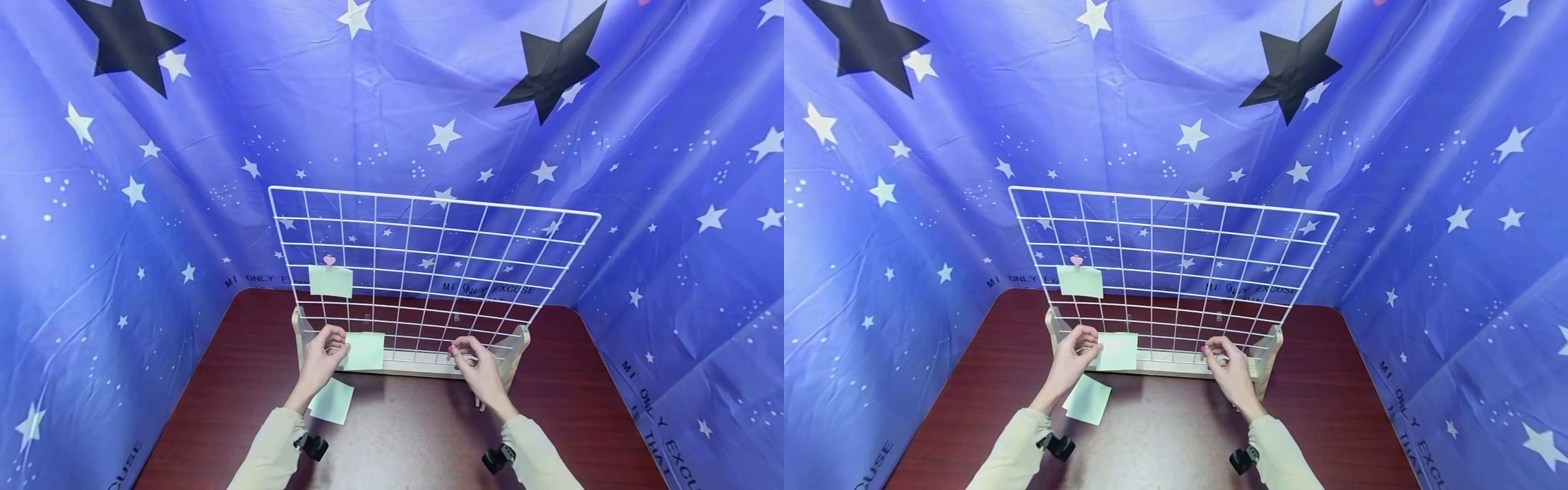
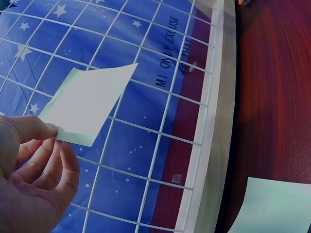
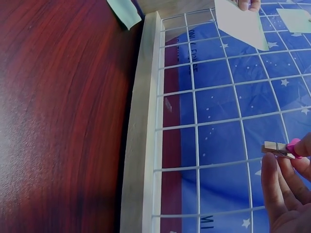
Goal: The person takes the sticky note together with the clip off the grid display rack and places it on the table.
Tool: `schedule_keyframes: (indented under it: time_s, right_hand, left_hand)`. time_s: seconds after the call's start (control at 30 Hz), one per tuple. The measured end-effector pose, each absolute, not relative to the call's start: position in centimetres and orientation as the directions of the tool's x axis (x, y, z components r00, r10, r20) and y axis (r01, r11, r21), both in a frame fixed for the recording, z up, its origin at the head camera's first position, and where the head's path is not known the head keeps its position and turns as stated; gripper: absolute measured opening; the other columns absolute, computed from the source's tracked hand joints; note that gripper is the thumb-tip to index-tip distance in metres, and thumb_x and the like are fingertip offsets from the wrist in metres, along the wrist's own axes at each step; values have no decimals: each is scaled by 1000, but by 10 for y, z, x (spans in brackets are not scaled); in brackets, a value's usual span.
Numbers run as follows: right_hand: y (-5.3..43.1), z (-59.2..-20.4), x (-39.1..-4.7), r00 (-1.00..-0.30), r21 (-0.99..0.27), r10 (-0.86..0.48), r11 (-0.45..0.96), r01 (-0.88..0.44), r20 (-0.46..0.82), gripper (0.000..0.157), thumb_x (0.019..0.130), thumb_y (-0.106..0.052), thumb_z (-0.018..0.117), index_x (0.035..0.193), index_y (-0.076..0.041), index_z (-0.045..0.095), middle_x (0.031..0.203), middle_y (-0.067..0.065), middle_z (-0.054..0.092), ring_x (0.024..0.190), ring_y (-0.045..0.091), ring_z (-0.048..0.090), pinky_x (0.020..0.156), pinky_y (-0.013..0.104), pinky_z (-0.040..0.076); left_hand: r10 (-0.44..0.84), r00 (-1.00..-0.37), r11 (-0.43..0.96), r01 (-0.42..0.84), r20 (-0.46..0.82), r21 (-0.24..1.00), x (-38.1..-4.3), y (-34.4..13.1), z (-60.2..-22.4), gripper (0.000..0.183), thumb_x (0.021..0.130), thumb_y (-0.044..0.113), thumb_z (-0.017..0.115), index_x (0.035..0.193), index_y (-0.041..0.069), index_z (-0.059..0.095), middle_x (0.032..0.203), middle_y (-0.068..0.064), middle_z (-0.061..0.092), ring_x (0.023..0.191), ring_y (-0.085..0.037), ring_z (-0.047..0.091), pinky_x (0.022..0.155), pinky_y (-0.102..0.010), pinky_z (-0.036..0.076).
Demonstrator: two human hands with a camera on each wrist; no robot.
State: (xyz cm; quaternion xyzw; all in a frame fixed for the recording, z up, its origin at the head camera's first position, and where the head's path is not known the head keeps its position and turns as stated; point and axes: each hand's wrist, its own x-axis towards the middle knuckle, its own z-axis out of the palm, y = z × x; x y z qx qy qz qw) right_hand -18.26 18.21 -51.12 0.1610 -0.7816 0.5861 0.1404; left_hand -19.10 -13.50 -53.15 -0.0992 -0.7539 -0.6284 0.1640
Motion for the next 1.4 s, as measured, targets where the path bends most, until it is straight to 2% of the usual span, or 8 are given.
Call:
schedule_keyframes:
  time_s: [0.1,0.2,0.37,0.53,0.63,0.93,1.23,1.4]
  right_hand:
    - [186,-513,-182,-914,-877,-96,256,-406,395,10,88,13,60,98,13,59,88,27,66,75,42,64,59,47,56]
    - [189,-515,-182,-919,-884,-100,252,-393,381,10,88,14,59,98,14,58,88,29,65,75,41,64,60,50,55]
    - [196,-519,-180,-927,-888,-87,267,-375,365,10,88,14,58,98,14,58,89,29,64,77,42,64,60,47,56]
    - [202,-520,-177,-915,-859,-78,321,-398,395,11,87,13,60,98,15,59,88,28,66,76,45,63,60,29,56]
    - [205,-521,-176,-909,-836,-69,367,-407,412,10,87,12,62,97,13,60,87,27,67,75,40,65,60,20,54]
    - [210,-533,-172,-907,-814,-48,422,-398,419,9,86,10,64,95,10,62,83,20,67,75,31,66,60,22,54]
    - [213,-543,-168,-929,-837,-37,420,-349,369,9,86,11,63,94,13,62,80,22,66,68,31,65,56,23,54]
    - [216,-556,-169,-931,-832,-45,434,-346,363,8,86,11,64,94,12,62,79,21,66,62,26,64,53,21,51]
  left_hand:
    - [-59,-935,188,334,350,924,-190,-135,-533,20,79,-14,67,93,-3,59,83,-12,64,75,-12,61,66,-20,53]
    - [-59,-946,201,301,318,932,-185,-134,-526,19,80,-16,66,95,-7,58,86,-18,63,77,-19,62,67,-23,54]
    - [-35,-954,219,282,297,934,-171,-131,-502,17,80,-18,62,95,-13,56,87,-24,62,78,-29,63,69,-25,54]
    - [-29,-955,219,282,295,934,-167,-132,-502,17,80,-18,62,95,-13,56,87,-24,62,78,-28,63,68,-23,53]
    - [-36,-957,230,273,288,934,-165,-133,-503,17,80,-17,62,95,-13,56,85,-23,62,78,-28,63,68,-23,53]
    - [-32,-965,229,245,259,942,-162,-135,-508,16,80,-17,61,95,-12,56,85,-21,62,79,-29,62,68,-25,54]
    - [-20,-973,235,220,231,947,-157,-138,-516,18,80,-17,61,96,-13,55,85,-22,62,78,-27,61,66,-23,52]
    - [-11,-974,239,218,228,946,-156,-139,-521,18,80,-17,61,97,-15,55,85,-23,61,78,-25,60,68,-23,52]
